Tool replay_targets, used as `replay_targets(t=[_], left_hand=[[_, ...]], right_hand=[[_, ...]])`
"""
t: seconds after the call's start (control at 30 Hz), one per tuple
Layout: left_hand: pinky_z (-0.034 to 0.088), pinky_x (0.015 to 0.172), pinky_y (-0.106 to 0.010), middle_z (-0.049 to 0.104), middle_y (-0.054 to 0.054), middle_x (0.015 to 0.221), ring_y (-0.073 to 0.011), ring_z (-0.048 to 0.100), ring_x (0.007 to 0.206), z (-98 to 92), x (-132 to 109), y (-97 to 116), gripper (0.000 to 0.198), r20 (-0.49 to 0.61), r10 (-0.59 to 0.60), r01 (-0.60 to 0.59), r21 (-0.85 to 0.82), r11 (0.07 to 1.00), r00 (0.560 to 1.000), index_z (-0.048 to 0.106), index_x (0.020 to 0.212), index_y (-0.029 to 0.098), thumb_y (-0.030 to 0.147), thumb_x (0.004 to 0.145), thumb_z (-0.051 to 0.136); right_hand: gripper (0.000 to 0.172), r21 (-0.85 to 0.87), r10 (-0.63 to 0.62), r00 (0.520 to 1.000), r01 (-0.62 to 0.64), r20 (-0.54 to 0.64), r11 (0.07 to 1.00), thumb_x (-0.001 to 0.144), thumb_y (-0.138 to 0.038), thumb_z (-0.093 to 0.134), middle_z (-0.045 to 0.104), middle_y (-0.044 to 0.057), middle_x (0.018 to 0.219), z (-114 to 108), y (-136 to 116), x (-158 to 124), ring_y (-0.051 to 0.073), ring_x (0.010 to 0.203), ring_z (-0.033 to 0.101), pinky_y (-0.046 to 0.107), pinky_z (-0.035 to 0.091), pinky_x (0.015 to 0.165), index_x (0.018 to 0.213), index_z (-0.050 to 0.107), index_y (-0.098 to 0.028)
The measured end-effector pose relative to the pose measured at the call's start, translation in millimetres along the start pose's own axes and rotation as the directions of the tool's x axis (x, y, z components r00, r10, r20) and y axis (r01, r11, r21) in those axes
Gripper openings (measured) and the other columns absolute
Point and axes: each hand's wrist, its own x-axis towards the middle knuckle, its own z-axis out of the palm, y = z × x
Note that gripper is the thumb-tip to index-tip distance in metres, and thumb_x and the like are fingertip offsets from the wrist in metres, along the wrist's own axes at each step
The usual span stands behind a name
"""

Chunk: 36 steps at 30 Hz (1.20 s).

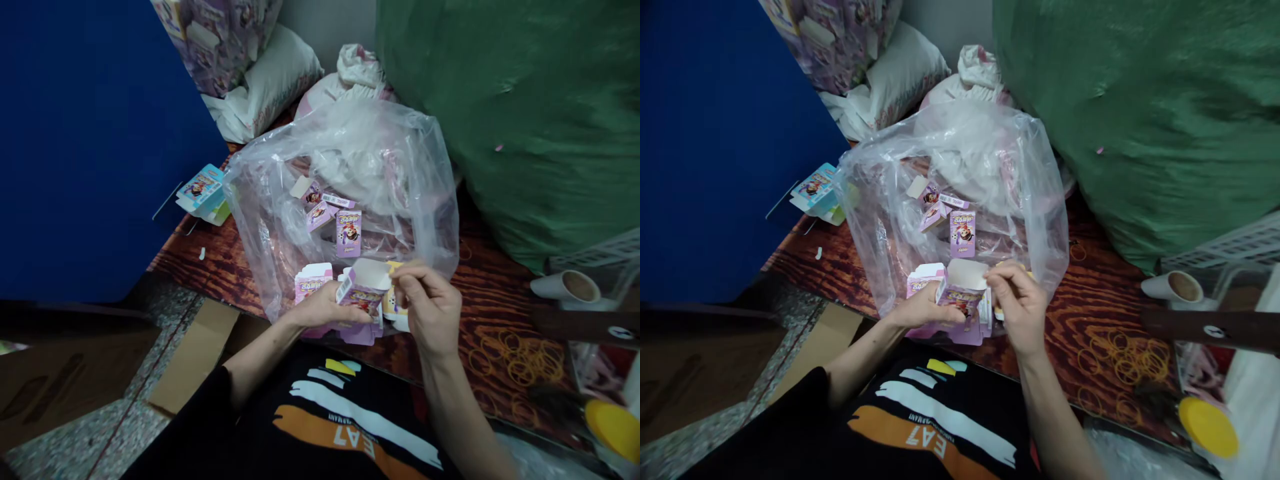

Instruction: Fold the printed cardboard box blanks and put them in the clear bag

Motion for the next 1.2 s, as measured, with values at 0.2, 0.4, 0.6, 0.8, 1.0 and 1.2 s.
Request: replay_targets(t=[0.2, 0.4, 0.6, 0.8, 1.0, 1.2], left_hand=[[0.055, 0.081, -0.035, 0.074, -0.010, 0.088, -0.0215, 0.068, 0.082, 9.1, 2.5, -11.0, 0.066, -0.045, -0.005, -0.002, -0.160, 0.987, 0.999, 0.072, 0.096, 0.010, 0.064, 0.061, 0.088], [0.056, 0.076, -0.033, 0.075, -0.010, 0.091, -0.0217, 0.069, 0.080, 18.8, 7.7, -16.7, 0.073, -0.338, 0.069, -0.133, -0.170, 0.976, 0.939, 0.072, 0.101, 0.013, 0.080, 0.073, 0.068], [0.051, 0.084, -0.030, 0.070, -0.007, 0.106, -0.0183, 0.065, 0.092, 9.8, -4.5, -10.5, 0.047, -0.335, 0.390, -0.276, 0.340, 0.899, 0.858, 0.059, 0.137, 0.019, 0.037, 0.093, 0.064], [0.049, 0.080, -0.027, 0.068, -0.007, 0.107, -0.0170, 0.063, 0.092, -4.2, -12.3, 0.1, 0.032, -0.162, 0.373, -0.256, 0.482, 0.838, 0.914, 0.061, 0.126, 0.018, 0.026, 0.095, 0.061], [0.050, 0.073, -0.025, 0.064, -0.004, 0.102, -0.0142, 0.065, 0.084, -2.5, -14.8, 4.4, 0.044, -0.235, 0.261, -0.187, 0.294, 0.937, 0.936, 0.044, 0.132, 0.021, 0.024, 0.093, 0.062], [0.051, 0.074, -0.028, 0.065, -0.005, 0.101, -0.0177, 0.066, 0.088, -5.0, -17.2, 2.9, 0.049, -0.157, 0.267, -0.166, 0.471, 0.866, 0.951, 0.045, 0.139, 0.023, 0.022, 0.093, 0.061]], right_hand=[[0.017, 0.038, 0.101, 0.995, -0.101, -0.004, 0.994, 0.088, -0.040, 0.070, 0.070, 0.006, 0.104, -1.1, 31.5, -7.1, 0.024, 0.106, 0.063, 0.038, 0.051, 0.091, 0.086, 0.080, -0.027], [0.011, 0.030, 0.133, 0.980, -0.129, -0.151, 0.991, 0.085, -0.033, 0.072, 0.070, 0.002, 0.081, 1.2, 43.2, -6.1, 0.020, 0.084, 0.063, 0.034, 0.049, 0.079, 0.080, 0.079, -0.026], [0.016, -0.072, 0.097, 0.983, -0.109, -0.156, 0.991, 0.088, -0.034, 0.068, 0.070, 0.003, 0.081, -4.3, 39.6, -4.2, 0.020, 0.083, 0.063, 0.033, 0.050, 0.078, 0.078, 0.075, -0.023], [0.016, 0.025, 0.168, 0.986, -0.168, 0.010, 0.985, 0.084, -0.032, 0.071, 0.065, 0.000, 0.081, -11.4, 28.4, 3.9, 0.016, 0.076, 0.061, 0.028, 0.049, 0.070, 0.098, 0.071, -0.026], [0.017, -0.074, 0.125, 0.976, -0.114, 0.178, 0.991, 0.086, -0.041, 0.072, 0.072, 0.005, 0.098, -12.6, 19.5, 10.4, 0.021, 0.096, 0.066, 0.034, 0.053, 0.085, 0.089, 0.074, -0.024], [0.029, 0.036, 0.256, 0.960, -0.261, 0.117, 0.965, 0.074, -0.048, 0.084, 0.073, 0.003, 0.078, -3.2, 29.6, 7.6, 0.017, 0.072, 0.065, 0.029, 0.054, 0.065, 0.076, 0.072, -0.022]])
